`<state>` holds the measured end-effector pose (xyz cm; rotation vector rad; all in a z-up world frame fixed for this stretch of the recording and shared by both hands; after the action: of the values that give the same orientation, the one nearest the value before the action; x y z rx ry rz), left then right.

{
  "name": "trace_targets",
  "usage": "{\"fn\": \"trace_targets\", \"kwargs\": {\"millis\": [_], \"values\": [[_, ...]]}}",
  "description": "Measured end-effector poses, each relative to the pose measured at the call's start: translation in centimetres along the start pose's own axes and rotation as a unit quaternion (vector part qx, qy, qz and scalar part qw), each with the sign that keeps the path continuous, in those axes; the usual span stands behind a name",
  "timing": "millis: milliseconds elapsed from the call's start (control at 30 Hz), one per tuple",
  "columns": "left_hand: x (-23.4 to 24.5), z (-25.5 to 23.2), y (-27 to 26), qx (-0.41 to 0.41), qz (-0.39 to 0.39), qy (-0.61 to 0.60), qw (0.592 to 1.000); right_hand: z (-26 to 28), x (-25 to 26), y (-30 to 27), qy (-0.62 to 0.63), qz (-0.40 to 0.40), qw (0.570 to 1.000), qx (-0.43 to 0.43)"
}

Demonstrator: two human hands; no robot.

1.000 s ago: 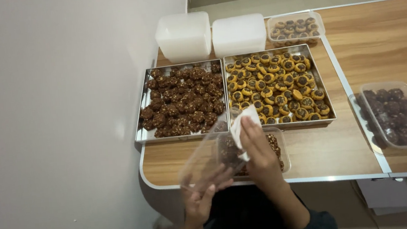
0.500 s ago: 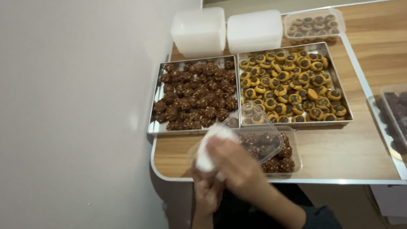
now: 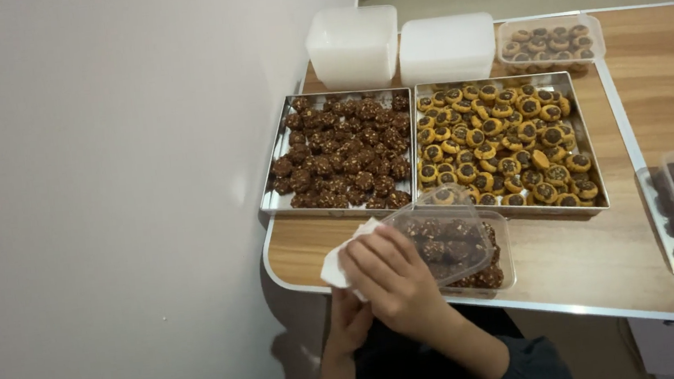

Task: A person is seen packing different types of cookies from large trays into smaller plastic containers, wiping the containers with a tissue, and then sealing them with lids.

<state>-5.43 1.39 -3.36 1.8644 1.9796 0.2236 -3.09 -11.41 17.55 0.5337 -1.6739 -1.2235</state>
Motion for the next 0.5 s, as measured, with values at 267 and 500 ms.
{"fn": "trace_targets", "kwargs": {"millis": [267, 500], "values": [[-1.9, -7.0, 2.8, -0.066, 0.072, -0.222, 0.970, -7.7, -0.7, -5.3, -0.013, -0.015, 0.989, -0.144], [-1.0, -4.5, 3.5, -0.055, -0.066, -0.254, 0.963, -3.6, -3.3, -9.3, 0.091, 0.009, 0.991, -0.099]]}}
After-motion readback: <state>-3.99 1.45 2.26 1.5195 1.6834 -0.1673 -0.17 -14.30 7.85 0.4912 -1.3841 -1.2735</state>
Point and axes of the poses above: each hand's wrist, its own y-axis towards the middle knuckle, its own x-axis out of the back of the hand, z = x × y, the point moved 3 cm from there along y, towards the middle knuckle, and after that the axes turned 5 degrees about -z, right-handed, at the moved point
